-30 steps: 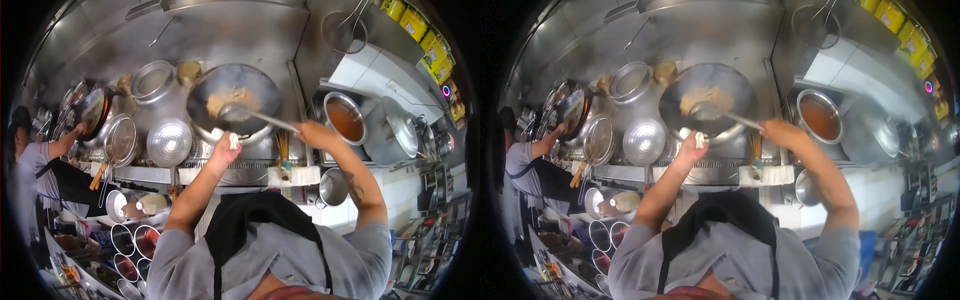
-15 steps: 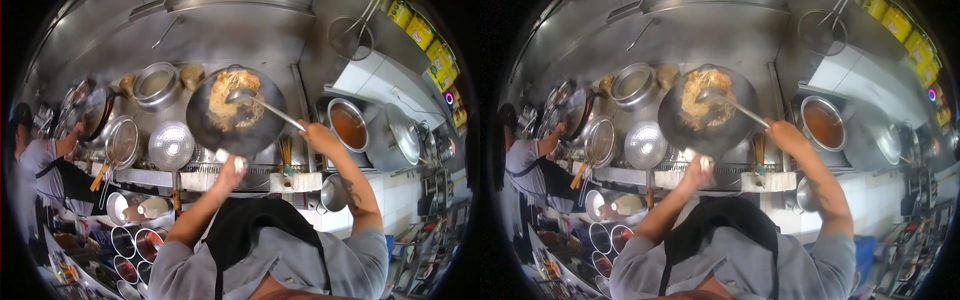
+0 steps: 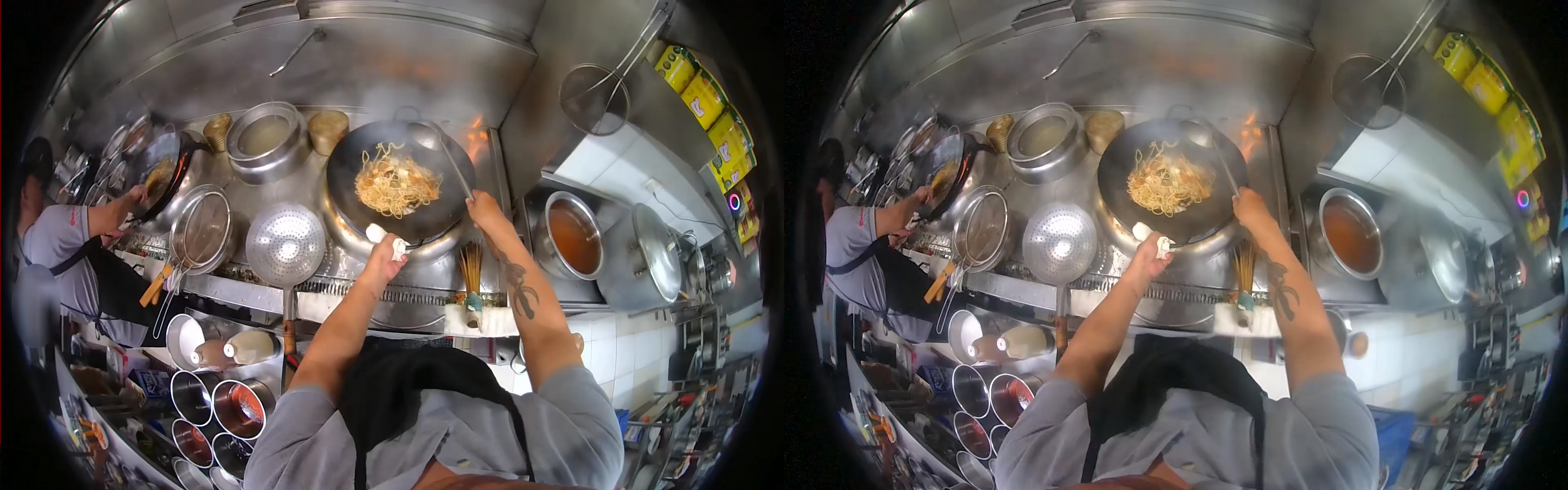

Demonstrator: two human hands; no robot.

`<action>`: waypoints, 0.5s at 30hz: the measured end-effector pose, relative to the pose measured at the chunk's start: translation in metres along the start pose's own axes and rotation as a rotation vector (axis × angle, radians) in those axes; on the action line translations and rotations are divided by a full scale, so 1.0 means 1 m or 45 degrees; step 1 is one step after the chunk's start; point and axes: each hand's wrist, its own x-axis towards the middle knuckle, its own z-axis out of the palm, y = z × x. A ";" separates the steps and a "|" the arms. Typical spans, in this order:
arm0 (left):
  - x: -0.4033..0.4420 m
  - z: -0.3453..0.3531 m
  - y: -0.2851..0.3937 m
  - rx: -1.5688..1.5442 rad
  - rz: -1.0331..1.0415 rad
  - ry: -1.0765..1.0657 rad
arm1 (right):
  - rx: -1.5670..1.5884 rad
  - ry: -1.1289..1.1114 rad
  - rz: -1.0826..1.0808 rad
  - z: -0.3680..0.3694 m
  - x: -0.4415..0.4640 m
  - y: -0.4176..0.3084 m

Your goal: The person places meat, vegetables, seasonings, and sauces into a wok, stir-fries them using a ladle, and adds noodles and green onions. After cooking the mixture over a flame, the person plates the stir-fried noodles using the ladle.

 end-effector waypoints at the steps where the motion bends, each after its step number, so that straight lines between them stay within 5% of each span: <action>1: 0.001 0.001 0.000 -0.015 -0.009 0.019 | 0.088 -0.032 0.083 0.009 0.004 -0.010; 7: -0.026 0.018 0.017 -0.147 -0.116 0.023 | 0.260 -0.320 -0.041 0.032 -0.010 -0.034; 15: 0.006 0.003 0.002 -0.080 -0.116 0.123 | 0.227 -0.100 -0.002 0.058 -0.004 -0.027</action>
